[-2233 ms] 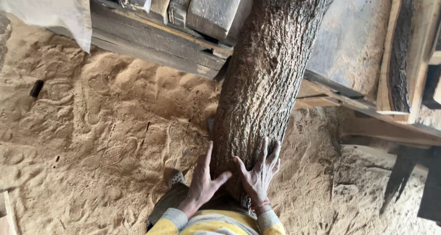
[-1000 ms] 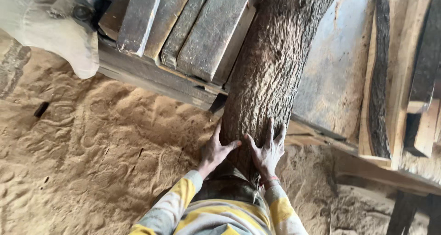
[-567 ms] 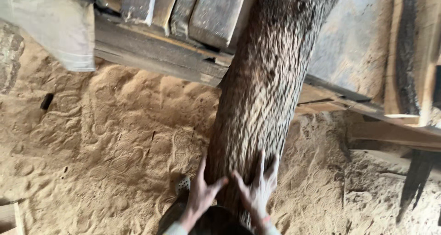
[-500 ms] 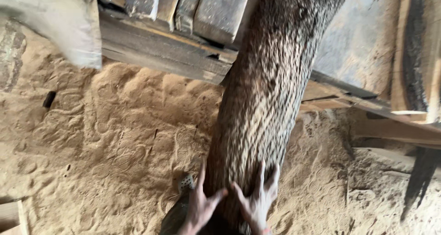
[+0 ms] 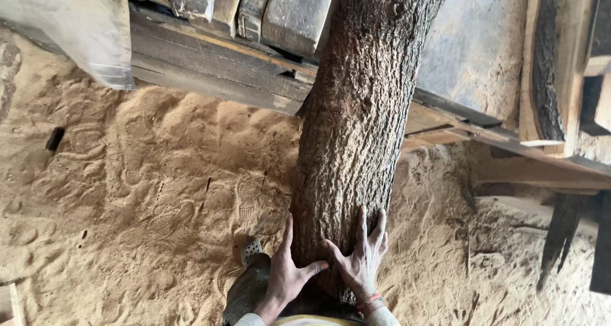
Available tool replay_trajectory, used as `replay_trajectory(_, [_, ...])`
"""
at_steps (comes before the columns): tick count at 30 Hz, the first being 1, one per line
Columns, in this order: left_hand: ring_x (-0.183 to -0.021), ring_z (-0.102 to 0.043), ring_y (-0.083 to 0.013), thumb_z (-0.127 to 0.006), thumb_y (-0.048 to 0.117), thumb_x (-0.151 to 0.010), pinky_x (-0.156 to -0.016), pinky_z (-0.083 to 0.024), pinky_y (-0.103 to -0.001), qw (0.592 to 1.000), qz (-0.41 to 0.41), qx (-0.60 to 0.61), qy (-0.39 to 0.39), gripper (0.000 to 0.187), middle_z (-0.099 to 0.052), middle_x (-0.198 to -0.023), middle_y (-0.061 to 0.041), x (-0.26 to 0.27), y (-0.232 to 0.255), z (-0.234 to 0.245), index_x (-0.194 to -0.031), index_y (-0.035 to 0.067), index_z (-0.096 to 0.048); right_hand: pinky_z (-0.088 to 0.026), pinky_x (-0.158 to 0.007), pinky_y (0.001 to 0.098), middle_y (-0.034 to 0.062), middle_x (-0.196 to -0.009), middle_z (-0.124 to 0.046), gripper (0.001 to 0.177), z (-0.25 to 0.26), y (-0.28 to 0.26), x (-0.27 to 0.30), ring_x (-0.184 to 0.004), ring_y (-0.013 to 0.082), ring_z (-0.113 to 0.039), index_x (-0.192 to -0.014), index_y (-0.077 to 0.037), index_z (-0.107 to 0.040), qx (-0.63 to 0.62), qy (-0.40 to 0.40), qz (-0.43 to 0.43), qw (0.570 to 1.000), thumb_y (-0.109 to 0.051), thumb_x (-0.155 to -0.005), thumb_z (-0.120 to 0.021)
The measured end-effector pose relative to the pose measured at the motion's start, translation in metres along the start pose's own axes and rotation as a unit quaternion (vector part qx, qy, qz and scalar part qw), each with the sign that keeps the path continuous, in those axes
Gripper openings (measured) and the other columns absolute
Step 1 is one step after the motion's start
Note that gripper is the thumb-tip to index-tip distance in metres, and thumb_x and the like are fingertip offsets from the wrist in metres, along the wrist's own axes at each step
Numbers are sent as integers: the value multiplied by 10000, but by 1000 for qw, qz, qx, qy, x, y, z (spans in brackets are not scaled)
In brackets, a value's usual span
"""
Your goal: The person positions a log onto a powered saw and feeds it through the blade, removing bark and creating a flat surface.
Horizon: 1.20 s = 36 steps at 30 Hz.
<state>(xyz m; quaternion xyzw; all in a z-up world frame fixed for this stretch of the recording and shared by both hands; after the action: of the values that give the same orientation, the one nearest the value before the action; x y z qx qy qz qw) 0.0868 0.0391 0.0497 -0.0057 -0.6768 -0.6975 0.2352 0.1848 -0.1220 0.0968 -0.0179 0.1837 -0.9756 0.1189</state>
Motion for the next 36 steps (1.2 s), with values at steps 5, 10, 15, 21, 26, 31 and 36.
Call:
replay_trajectory(5, [-1403, -517, -381, -992, 333, -574, -1165, -424, -483, 1000, -3, -17, -7, 1422, -456, -1561, -245, -8, 12, -1, -1626, 171, -49, -204, -1174, 617, 292, -1665, -129, 1189, -2, 4, -9, -1483, 486, -255, -1625, -212, -247, 10, 12, 11, 1000, -722, -677, -751])
replay_trajectory(10, [-1387, -507, -387, -1009, 330, -551, -1145, -428, -481, 999, 3, -39, -2, 1457, -454, -1545, -258, -25, 13, -6, -1623, 176, -36, -235, -1169, 599, 292, -1664, -154, 1169, -3, 8, -25, -1484, 490, -260, -1622, -217, -267, 13, 2, -7, 1000, -715, -684, -756])
replay_trajectory(15, [-1353, -563, -366, -992, 382, -551, -1121, -475, -467, 999, 24, -36, -7, 1439, -498, -1521, -244, -47, 19, -7, -1624, 192, -51, -234, -1177, 599, 301, -1657, -162, 1154, 2, 2, -50, -1483, 495, -270, -1626, -208, -272, 8, 9, 5, 1000, -705, -704, -756])
replay_trajectory(21, [-1360, -551, -386, -982, 408, -565, -1117, -478, -478, 999, 2, -39, 0, 1425, -496, -1510, -276, -76, 25, -10, -1631, 181, -64, -251, -1174, 587, 298, -1659, -181, 1140, 3, -1, -81, -1480, 497, -283, -1624, -198, -284, 2, 10, 3, 1000, -679, -712, -770])
replay_trajectory(26, [-1370, -541, -409, -970, 443, -577, -1129, -471, -485, 999, -25, -40, 2, 1431, -466, -1538, -292, -103, 31, -12, -1640, 156, -57, -249, -1190, 593, 299, -1664, -190, 1124, 4, -3, -109, -1493, 491, -284, -1632, -186, -293, -4, 21, 16, 1000, -661, -735, -774])
replay_trajectory(31, [-1363, -577, -381, -947, 497, -561, -1129, -497, -461, 999, -12, -36, 0, 1435, -503, -1524, -264, -134, 40, -14, -1643, 163, -65, -256, -1185, 600, 299, -1666, -184, 1127, 0, 0, -139, -1497, 492, -278, -1633, -194, -298, -3, 15, 7, 1000, -668, -732, -781])
replay_trajectory(36, [-1429, -490, -399, -949, 487, -568, -1162, -448, -473, 998, -37, -43, 2, 1436, -383, -1612, -265, -160, 52, -14, -1647, 147, -64, -258, -1174, 610, 295, -1668, -166, 1132, -2, 3, -165, -1489, 502, -266, -1634, -208, -298, -11, 7, -4, 1000, -670, -724, -788])
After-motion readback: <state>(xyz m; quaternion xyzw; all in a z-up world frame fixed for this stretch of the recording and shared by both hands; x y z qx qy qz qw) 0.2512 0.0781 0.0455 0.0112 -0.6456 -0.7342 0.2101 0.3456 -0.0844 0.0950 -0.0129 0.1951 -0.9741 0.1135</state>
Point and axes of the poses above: each hand's wrist, its own x-axis away from the middle knuckle, its own z-axis out of the back of the hand, y = z × x, the point moved 6 cm from there along -x, towards the middle knuckle
